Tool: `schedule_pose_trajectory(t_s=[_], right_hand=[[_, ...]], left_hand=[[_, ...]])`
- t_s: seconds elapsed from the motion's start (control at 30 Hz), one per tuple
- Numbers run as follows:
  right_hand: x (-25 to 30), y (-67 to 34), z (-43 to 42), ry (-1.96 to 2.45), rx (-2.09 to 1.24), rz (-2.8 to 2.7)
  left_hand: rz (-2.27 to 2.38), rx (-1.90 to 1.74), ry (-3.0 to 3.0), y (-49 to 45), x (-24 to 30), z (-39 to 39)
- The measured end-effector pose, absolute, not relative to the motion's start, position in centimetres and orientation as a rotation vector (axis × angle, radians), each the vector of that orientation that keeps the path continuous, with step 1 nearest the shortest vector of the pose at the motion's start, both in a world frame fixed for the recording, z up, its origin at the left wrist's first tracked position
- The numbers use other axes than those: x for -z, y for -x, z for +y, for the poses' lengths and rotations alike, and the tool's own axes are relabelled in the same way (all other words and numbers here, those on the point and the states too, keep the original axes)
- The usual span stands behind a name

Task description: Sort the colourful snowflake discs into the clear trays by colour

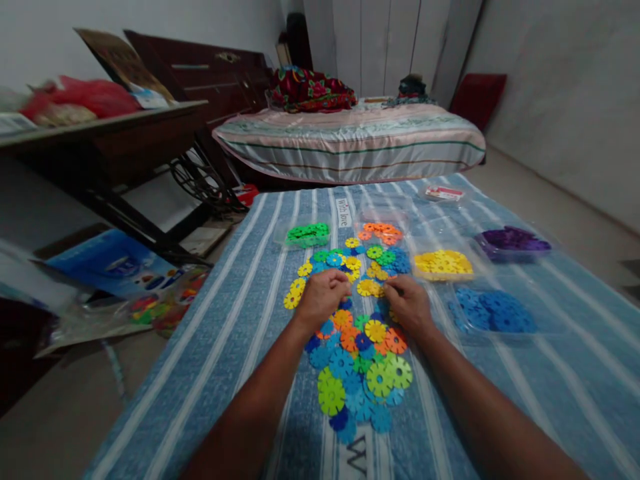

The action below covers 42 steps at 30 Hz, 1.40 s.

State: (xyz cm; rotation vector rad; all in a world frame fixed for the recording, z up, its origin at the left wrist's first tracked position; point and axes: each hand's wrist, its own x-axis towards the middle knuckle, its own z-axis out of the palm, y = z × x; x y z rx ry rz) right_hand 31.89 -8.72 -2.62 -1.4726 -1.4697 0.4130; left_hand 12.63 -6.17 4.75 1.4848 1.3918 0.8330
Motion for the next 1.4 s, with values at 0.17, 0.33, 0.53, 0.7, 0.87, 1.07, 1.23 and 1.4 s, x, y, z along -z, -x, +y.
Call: schedule_pose_trajectory(t_s=[0.17,0.33,0.53,0.7,0.87,1.07,1.23,1.4], right_hand=[[2.9,-32.1,-8.6,1.455,-0.420,-1.460],[3.0,-32.2,-8.6,1.463,-0.412,-1.459],[2.8,-32.2,-8.7,1.479,-0.417,-1.462],[2.7,-32.1,-8.8,1.486,-0.416,-1.462],[2.8,-32.1,-8.7,1.482,-0.408,-1.474],[2.9,-32.1,-8.7,1.471,-0.403,-1.476],[2.9,-32.2,-8.7,1.489,-0.404,-1.476],[3.0,-32.2,-8.6,1.475,-0.418,-1.472]], left_hand=[[1.307,-0.379,-2.160,-14.3,-4.5,-8.5],[1.294,-0.167,-2.359,-14.6,-4.6,-9.3],[1.298,-0.068,-2.364,-14.1,-4.7,-9.5],[1.289,-0.045,-2.368,-14.1,-4.7,-9.5],[1.314,-0.049,-2.361,-14.3,-4.6,-9.5],[1.310,0.024,-2.389,-14.4,-4.9,-9.5],[1.314,0.050,-2.410,-14.4,-5.2,-9.6],[1.325,0.050,-2.415,-14.6,-5.0,-9.7]])
